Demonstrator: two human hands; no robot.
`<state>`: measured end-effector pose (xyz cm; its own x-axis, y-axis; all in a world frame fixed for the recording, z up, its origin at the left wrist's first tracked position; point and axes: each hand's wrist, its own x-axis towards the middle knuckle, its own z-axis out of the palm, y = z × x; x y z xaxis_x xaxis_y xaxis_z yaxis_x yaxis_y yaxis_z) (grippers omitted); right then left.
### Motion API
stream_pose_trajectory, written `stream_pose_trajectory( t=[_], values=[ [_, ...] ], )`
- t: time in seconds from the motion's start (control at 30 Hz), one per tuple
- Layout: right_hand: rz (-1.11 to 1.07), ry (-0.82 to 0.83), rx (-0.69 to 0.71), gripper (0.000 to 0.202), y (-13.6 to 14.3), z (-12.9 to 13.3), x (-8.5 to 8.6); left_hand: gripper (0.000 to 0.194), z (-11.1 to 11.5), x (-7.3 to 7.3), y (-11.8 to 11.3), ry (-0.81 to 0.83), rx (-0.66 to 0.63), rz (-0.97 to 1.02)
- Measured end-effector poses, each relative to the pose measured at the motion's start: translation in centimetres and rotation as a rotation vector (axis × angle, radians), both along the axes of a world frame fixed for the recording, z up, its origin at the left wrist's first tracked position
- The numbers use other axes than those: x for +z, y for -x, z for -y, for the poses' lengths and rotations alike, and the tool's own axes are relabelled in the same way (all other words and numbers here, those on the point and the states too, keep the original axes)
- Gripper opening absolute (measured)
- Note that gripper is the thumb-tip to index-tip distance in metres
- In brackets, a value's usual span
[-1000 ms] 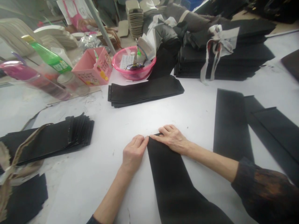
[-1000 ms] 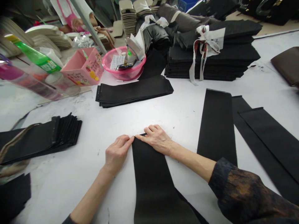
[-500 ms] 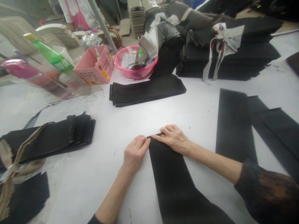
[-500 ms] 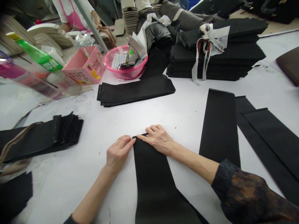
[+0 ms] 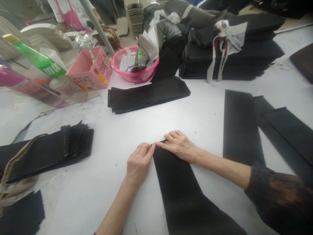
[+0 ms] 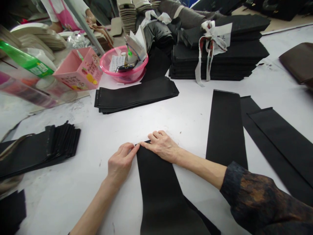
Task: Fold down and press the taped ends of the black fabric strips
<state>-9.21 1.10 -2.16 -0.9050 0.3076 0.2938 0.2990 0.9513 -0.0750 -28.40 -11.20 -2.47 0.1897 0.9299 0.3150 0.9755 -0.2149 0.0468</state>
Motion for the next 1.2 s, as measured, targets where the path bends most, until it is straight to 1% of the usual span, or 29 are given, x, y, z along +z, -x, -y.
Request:
stream_pose_trajectory(
  t=[0.27, 0.5, 0.63, 0.73, 0.87, 1.03, 1.13, 1.2],
  values=[
    [0.020, 0.011, 0.030, 0.035, -0.1, -0.2, 0.4, 0.029, -0.2, 0.7, -0.8, 0.076, 0.044, -0.106],
    [-0.006, 0.045, 0.024, 0.031, -0.7, -0.5, 0.3, 0.026, -0.5, 0.9, -1.4, 0.032, 0.053, -0.116],
    [0.010, 0.040, 0.000, 0.029, -1.5, -0.7, 0.2, 0.024, -0.5, 0.7, -1.5, 0.036, 0.059, -0.090],
    [0.020, 0.028, -0.013, 0.029, -1.9, -0.7, 0.1, 0.022, -0.4, 0.7, -1.5, 0.045, 0.065, -0.110],
    [0.005, 0.014, -0.055, 0.028, -2.9, -0.8, 0.0, 0.020, -0.4, 0.7, -1.6, 0.017, 0.065, -0.115],
    [-0.022, 0.004, -0.103, 0.028, -4.0, -0.9, -0.3, 0.019, -0.4, 0.7, -1.9, -0.011, 0.079, -0.073],
    [-0.050, 0.016, -0.132, 0.028, -4.3, -0.6, -0.6, 0.018, -0.2, 0.6, -1.8, -0.016, 0.097, -0.054],
    [-0.077, 0.052, -0.179, 0.027, -4.6, -0.4, -0.8, 0.017, 0.0, 0.4, -1.7, -0.038, 0.111, -0.027]
  ],
)
